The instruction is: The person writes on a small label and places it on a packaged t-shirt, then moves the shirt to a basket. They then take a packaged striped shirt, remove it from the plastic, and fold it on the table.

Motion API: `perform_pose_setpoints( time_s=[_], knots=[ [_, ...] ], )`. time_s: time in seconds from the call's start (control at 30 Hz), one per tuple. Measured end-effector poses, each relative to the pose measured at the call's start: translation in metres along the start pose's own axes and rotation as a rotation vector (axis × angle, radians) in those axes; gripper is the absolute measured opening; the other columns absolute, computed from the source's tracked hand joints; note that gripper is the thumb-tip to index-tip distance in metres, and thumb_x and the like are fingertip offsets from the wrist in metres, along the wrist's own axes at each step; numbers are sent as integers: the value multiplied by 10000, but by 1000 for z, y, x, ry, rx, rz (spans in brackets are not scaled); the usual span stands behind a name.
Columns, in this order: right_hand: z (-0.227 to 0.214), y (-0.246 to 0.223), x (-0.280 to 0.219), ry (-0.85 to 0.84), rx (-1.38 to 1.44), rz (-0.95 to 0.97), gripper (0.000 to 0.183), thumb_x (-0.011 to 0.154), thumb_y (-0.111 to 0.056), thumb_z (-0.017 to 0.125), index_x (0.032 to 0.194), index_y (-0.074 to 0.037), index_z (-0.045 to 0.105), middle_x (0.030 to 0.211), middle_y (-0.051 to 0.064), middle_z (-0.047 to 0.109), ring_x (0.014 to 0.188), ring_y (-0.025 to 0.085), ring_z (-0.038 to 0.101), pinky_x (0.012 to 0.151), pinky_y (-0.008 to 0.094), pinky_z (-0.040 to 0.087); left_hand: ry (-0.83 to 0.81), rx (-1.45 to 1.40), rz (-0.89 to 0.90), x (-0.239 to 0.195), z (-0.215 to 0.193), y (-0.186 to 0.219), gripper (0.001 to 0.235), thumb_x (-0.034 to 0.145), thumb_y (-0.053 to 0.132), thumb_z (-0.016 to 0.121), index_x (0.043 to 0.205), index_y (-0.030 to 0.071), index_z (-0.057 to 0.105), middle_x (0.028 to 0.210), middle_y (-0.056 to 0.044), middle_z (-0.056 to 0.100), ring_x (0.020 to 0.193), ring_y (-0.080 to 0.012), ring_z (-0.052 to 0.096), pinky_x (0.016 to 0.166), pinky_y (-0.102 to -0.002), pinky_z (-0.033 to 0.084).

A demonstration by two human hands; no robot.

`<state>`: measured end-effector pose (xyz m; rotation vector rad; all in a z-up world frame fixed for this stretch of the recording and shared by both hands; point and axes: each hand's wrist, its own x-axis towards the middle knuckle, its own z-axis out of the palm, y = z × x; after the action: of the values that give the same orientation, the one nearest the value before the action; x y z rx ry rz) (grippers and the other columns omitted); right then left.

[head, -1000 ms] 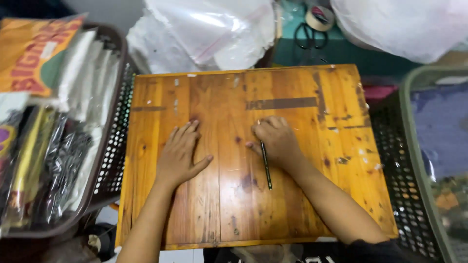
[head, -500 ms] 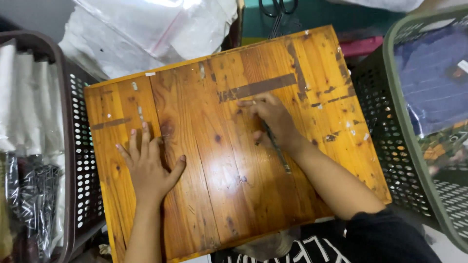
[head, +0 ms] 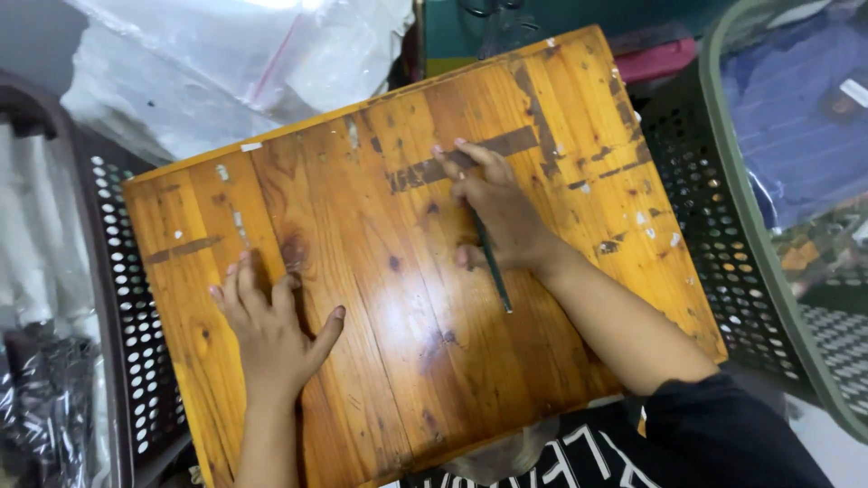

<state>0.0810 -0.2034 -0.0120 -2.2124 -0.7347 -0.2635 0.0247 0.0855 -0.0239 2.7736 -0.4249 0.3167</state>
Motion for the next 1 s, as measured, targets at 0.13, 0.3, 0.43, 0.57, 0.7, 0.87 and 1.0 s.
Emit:
perform_pose_setpoints(
  time_s=[0.13, 0.3, 0.43, 0.57, 0.7, 0.87, 1.0],
  knots=[
    [20, 17, -2, 52, -363, -86, 635, 668, -679, 533, 848, -81, 417, 1338, 164, 372, 1168, 408, 352, 922, 503, 278, 157, -21, 39, -5, 8, -7, 674, 653, 466, 624, 1118, 31, 401, 1305, -278, 274, 1189, -457, 237, 994, -587, 85],
    [24, 16, 0, 15, -300, -94, 515, 713, -547, 590, 828, -86, 392, 1355, 198, 322, 1168, 409, 375, 936, 487, 328, 140, 56, -38, -7, 16, -15, 515, 682, 467, 612, 942, 48, 462, 1206, -197, 339, 1176, -438, 253, 1002, -590, 147],
    [22, 14, -2, -38, -338, -69, 568, 696, -587, 573, 857, -74, 389, 1344, 217, 339, 1201, 398, 348, 983, 461, 278, 131, 61, -97, -7, 15, -13, 532, 702, 497, 601, 934, 32, 485, 1216, -211, 293, 1186, -455, 216, 1000, -580, 151],
    [22, 12, -4, -112, -304, 7, 543, 725, -576, 553, 861, -92, 350, 1398, 209, 228, 1271, 359, 247, 1032, 471, 149, 127, -73, -19, -3, 10, -8, 596, 718, 425, 618, 1083, -1, 417, 1297, -234, 305, 1196, -445, 272, 1006, -575, 143],
    [25, 13, -5, -253, -291, 42, 595, 695, -648, 521, 864, -99, 369, 1389, 187, 261, 1271, 322, 251, 1039, 442, 151, 170, -176, 6, -3, 9, -7, 607, 709, 372, 656, 1108, 36, 345, 1248, -167, 413, 1180, -387, 342, 1024, -568, 72],
    [18, 18, -2, -210, -255, 57, 673, 679, -760, 328, 868, -115, 373, 1332, 173, 375, 1209, 278, 383, 1013, 434, 205, 204, -150, 18, -7, 16, -13, 494, 691, 412, 664, 907, 50, 407, 1104, -151, 434, 1125, -383, 390, 1029, -548, 171],
    [29, 52, -18, -23, 14, 85, 805, 610, -830, 157, 867, -111, 409, 1199, 83, 529, 1091, 222, 514, 976, 420, 256, 67, 47, -62, -5, 11, -8, 532, 702, 515, 590, 976, 67, 499, 1246, -149, 275, 1232, -370, 187, 1071, -512, 100]
  ],
)
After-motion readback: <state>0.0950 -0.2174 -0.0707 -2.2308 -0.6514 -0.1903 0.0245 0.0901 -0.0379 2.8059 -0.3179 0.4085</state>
